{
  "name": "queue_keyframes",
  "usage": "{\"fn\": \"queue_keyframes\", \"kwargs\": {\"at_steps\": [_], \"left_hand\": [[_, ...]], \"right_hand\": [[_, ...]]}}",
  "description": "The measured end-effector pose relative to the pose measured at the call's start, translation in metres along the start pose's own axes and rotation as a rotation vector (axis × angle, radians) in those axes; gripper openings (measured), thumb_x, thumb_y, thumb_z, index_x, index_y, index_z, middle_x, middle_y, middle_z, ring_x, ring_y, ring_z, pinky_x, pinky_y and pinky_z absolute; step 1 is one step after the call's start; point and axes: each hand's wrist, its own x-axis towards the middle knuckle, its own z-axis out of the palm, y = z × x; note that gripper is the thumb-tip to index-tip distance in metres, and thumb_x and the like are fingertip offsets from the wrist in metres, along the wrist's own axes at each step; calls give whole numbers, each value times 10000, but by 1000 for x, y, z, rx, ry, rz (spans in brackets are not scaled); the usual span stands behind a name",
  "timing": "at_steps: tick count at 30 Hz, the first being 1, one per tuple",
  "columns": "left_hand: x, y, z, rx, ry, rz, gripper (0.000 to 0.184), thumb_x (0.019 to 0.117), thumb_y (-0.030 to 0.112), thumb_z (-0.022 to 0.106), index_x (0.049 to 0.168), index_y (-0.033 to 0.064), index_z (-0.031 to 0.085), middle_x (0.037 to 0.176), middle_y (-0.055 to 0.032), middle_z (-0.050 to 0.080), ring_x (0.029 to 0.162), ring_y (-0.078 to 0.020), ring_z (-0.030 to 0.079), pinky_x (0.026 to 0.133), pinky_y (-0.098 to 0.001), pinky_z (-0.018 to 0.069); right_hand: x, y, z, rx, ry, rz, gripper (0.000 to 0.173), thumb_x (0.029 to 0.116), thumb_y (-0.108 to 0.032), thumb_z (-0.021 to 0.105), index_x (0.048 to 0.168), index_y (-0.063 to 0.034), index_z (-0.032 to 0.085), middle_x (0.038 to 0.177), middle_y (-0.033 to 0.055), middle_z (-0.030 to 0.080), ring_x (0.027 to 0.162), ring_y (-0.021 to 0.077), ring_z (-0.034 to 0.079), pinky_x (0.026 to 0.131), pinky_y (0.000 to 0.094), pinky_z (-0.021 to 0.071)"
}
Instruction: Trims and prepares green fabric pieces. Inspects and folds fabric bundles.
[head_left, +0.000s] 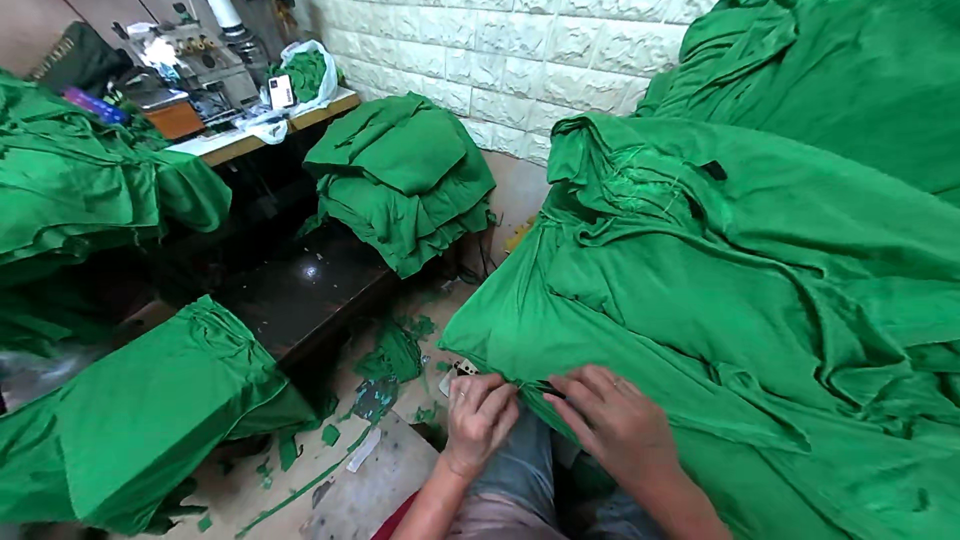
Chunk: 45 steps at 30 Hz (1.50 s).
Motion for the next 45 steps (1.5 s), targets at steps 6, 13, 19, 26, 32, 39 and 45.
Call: {"fn": "queue_keyframes", "kwargs": {"at_steps": [6,13,19,26,32,39,45], "left_hand": [[2,2,-1,-37,31,-15,49,941,173,668,955,138,700,952,-26,652,930,-132,603,919,-263,455],[0,1,-2,-55,55,-20,41,931,155,683,961,140,706,934,-22,646,913,-128,601,904,-254,466],[-1,1,-3,-56,58,-27,43,932,158,687,960,139,714,927,-21,633,909,-122,598,889,-235,480],[-6,3,-4,-65,30,0,54,939,159,680,974,136,714,936,-26,643,912,-131,612,891,-243,497],[7,-2,6,58,-48,-84,319,966,365,666,1240,224,584,1314,-69,591,1220,-213,543,1057,-393,371],[94,-1,-26,-125,-84,-288,242,958,149,539,996,-42,683,924,-119,696,885,-171,646,819,-347,526],[161,-13,-17,-725,-16,-583,346,1049,82,413,788,142,633,623,108,617,503,4,569,472,-170,502]], "right_hand": [[4,-2,8,-53,-11,-89,203,979,-239,615,983,-126,783,869,82,708,735,249,673,595,361,526],[5,-3,16,-23,-10,-103,212,988,-208,597,940,-112,780,843,67,709,707,234,657,582,350,510],[8,-4,21,-19,4,-134,198,992,-221,610,993,-118,778,861,73,703,714,228,650,594,342,501],[6,-9,24,-7,50,-62,215,992,-213,598,957,-100,778,870,74,723,741,232,677,610,347,528],[-19,-9,-26,175,108,292,490,919,-482,715,1214,-99,631,808,48,603,630,110,552,529,225,476],[-83,0,-133,-186,-18,735,584,865,-253,803,1283,102,601,1077,325,635,819,426,652,666,538,551],[-124,4,-188,-257,-179,1071,226,900,-35,664,1076,98,711,1062,331,654,947,510,657,796,683,503]]}}
